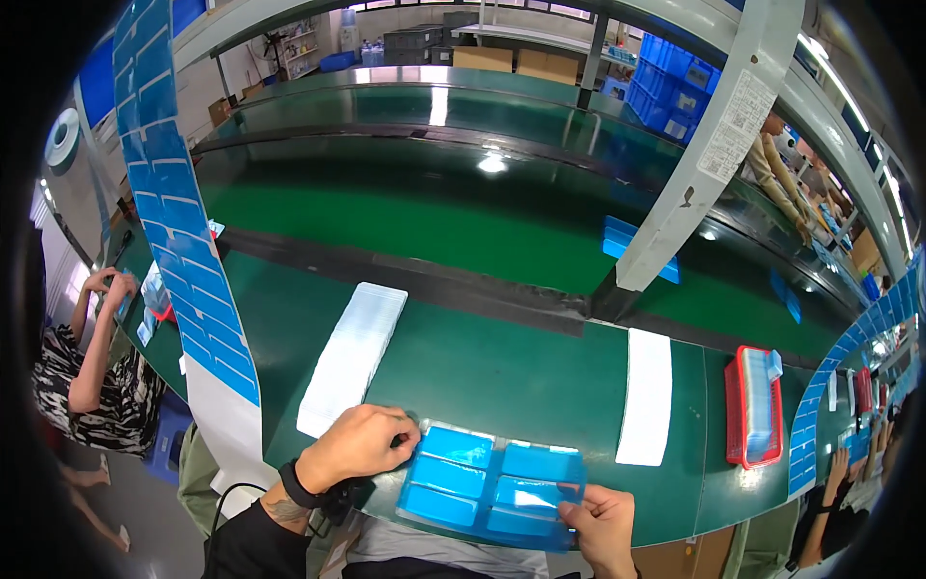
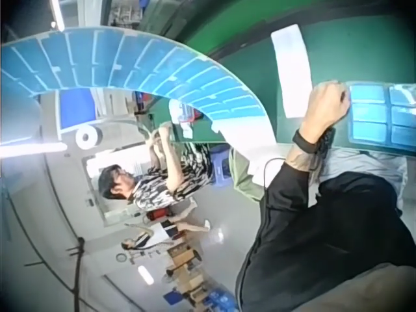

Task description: Applying white adhesive labels to blue plastic sheets on a factory assembly line.

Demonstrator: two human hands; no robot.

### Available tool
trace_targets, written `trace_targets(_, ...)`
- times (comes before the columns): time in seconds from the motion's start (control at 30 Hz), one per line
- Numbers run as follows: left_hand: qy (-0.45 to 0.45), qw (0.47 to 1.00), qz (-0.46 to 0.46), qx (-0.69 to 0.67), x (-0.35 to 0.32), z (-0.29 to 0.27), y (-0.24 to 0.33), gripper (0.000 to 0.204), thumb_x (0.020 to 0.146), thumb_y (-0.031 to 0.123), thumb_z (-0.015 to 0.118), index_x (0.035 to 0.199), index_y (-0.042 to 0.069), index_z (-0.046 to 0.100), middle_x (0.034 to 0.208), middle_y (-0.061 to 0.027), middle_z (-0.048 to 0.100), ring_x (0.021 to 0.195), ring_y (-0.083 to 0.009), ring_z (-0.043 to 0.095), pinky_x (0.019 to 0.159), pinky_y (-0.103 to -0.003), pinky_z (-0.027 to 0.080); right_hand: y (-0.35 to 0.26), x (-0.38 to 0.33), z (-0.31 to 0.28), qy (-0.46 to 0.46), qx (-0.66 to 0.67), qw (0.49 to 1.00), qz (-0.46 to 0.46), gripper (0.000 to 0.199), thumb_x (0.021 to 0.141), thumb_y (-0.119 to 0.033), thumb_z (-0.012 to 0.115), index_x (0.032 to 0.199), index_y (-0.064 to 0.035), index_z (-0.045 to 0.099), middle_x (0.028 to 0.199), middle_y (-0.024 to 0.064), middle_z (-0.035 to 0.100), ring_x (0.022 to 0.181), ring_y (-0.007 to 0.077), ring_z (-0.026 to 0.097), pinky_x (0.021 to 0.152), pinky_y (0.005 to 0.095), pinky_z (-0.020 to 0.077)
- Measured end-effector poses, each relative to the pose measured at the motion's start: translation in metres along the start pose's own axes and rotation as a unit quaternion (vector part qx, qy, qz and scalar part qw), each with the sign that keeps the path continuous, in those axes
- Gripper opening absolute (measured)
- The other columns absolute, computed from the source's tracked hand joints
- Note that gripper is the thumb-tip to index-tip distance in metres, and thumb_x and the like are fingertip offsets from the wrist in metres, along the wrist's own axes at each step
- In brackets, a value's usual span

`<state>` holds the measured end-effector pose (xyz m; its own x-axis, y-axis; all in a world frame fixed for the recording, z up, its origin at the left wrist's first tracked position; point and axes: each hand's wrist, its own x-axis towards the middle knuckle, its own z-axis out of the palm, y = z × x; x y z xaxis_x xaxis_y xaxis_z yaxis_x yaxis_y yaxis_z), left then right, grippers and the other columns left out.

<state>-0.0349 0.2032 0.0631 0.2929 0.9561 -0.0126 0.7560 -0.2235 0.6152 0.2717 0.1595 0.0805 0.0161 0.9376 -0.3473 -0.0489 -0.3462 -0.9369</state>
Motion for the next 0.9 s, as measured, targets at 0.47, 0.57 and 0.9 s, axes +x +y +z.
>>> trace_targets(0.47, 0.000, 1.000, 0.012, -0.023, -0.001, 0.002, 0.000, 0.014, 0.079, 0.015, 0.063, 0.084, 0.004, 0.071, 0.082, -0.0117, 0.067, 0.074, -0.0312, 0.065, 0.069, -0.038, 0.052, 0.014, 0.006, -0.012, -0.026, 0.007, 1.000, -0.013, 0.023, 0.081, 0.008, 0.060, 0.103, 0.0097, 0.066, 0.073, 0.0078, 0.067, 0.055, 0.0060, 0.055, 0.047, 0.0192, 0.0417)
trace_targets(0.57, 0.013, 1.000, 0.016, -0.008, -0.001, 0.004, -0.002, 0.013, 0.079, 0.014, 0.063, 0.083, 0.004, 0.070, 0.081, -0.0112, 0.066, 0.074, -0.0312, 0.064, 0.068, -0.038, 0.052, 0.014, 0.007, -0.012, -0.027, -0.004, 1.000, 0.002, 0.023, 0.082, 0.008, 0.059, 0.104, 0.0103, 0.065, 0.074, 0.0080, 0.068, 0.057, 0.0063, 0.056, 0.051, 0.0195, 0.0434)
trace_targets(0.9, -0.018, 0.998, 0.028, -0.062, -0.034, 0.004, 0.007, 0.011, 0.077, 0.014, 0.067, 0.082, 0.006, 0.071, 0.083, -0.0094, 0.067, 0.073, -0.0295, 0.065, 0.068, -0.036, 0.053, 0.005, 0.009, -0.010, -0.044, -0.036, 0.997, -0.045, 0.024, 0.083, 0.010, 0.059, 0.107, 0.0104, 0.065, 0.073, 0.0040, 0.066, 0.057, 0.0022, 0.051, 0.050, 0.0175, 0.0369)
